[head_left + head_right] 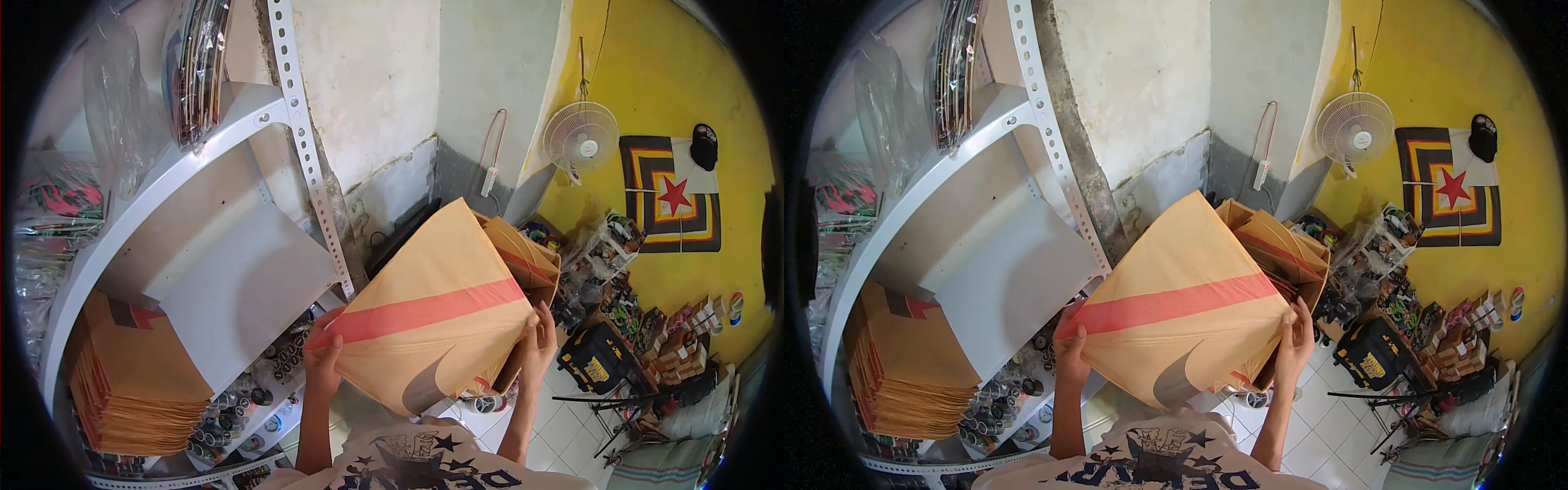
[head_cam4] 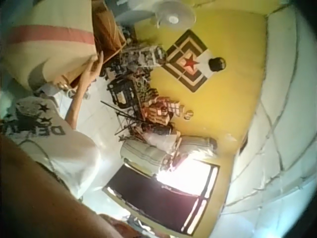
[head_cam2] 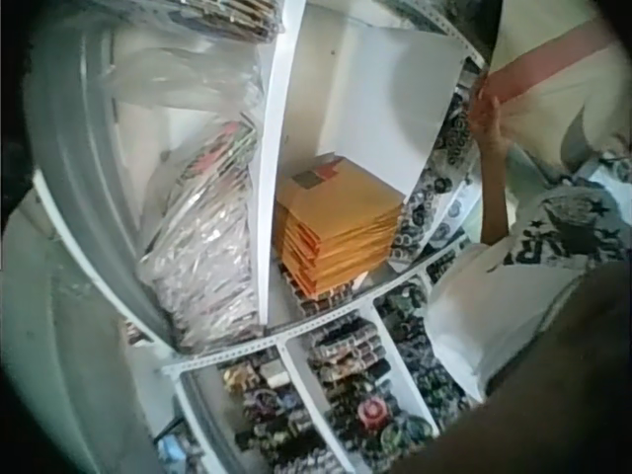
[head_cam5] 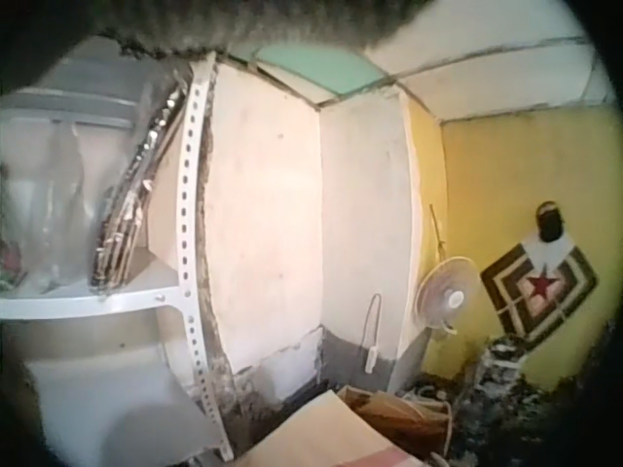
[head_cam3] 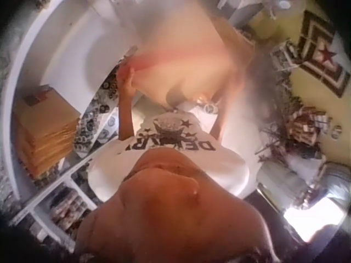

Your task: The person repeatedly picks up brown paper envelopes from a cardboard box, unfolds them, and places them into a vertical stack on a white shelf. The process involves lifting, unfolding, and aligning the envelopes one by one.

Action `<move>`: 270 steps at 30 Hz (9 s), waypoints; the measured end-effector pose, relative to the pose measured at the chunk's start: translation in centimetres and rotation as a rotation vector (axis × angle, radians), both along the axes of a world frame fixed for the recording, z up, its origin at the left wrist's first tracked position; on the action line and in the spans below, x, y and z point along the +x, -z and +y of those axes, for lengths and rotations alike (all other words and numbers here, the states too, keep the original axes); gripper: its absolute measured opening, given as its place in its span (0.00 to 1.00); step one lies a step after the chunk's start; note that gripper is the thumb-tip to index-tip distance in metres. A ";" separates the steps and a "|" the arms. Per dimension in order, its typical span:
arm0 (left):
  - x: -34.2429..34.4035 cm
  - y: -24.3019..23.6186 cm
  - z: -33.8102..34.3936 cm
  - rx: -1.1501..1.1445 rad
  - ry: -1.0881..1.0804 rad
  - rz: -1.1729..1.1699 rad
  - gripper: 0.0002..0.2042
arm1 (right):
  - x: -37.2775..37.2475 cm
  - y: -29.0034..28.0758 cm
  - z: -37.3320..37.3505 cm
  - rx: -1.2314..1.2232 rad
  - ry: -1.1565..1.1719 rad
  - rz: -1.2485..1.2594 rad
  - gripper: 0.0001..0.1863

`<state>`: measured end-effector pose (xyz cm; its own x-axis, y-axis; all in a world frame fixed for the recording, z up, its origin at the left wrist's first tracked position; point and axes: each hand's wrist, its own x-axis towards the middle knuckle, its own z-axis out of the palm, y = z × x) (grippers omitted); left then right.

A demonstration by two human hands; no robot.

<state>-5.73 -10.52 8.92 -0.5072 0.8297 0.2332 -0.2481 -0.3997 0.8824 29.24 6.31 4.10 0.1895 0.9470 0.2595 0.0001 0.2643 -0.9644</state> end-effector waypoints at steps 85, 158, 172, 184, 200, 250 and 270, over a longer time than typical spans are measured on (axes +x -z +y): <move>-11.4 -3.0 -33.7 -0.146 -1.018 0.713 0.40 | -42.0 -1.0 -35.9 0.581 -1.374 -0.237 0.36; 6.0 11.4 10.7 -0.419 0.529 1.030 0.20 | -0.8 10.3 -5.1 -0.307 -0.152 -0.889 0.29; 8.0 13.6 14.3 -0.426 0.548 1.200 0.21 | 0.8 10.9 -2.3 -0.218 -0.330 -0.653 0.33; 8.4 8.1 14.0 -0.301 0.525 1.192 0.18 | 1.4 8.2 -4.1 -0.019 -0.310 -0.679 0.17; 8.8 -0.1 9.0 -0.200 0.402 0.967 0.13 | 0.7 -0.5 -7.6 0.196 -0.254 -0.503 0.16; 6.7 -3.4 6.1 0.094 0.081 -0.289 0.22 | 5.1 -8.7 -2.2 0.353 0.587 -0.535 0.26; 4.7 -2.3 8.1 0.106 0.186 -0.336 0.24 | 9.7 -6.5 -2.0 0.003 0.009 0.649 0.29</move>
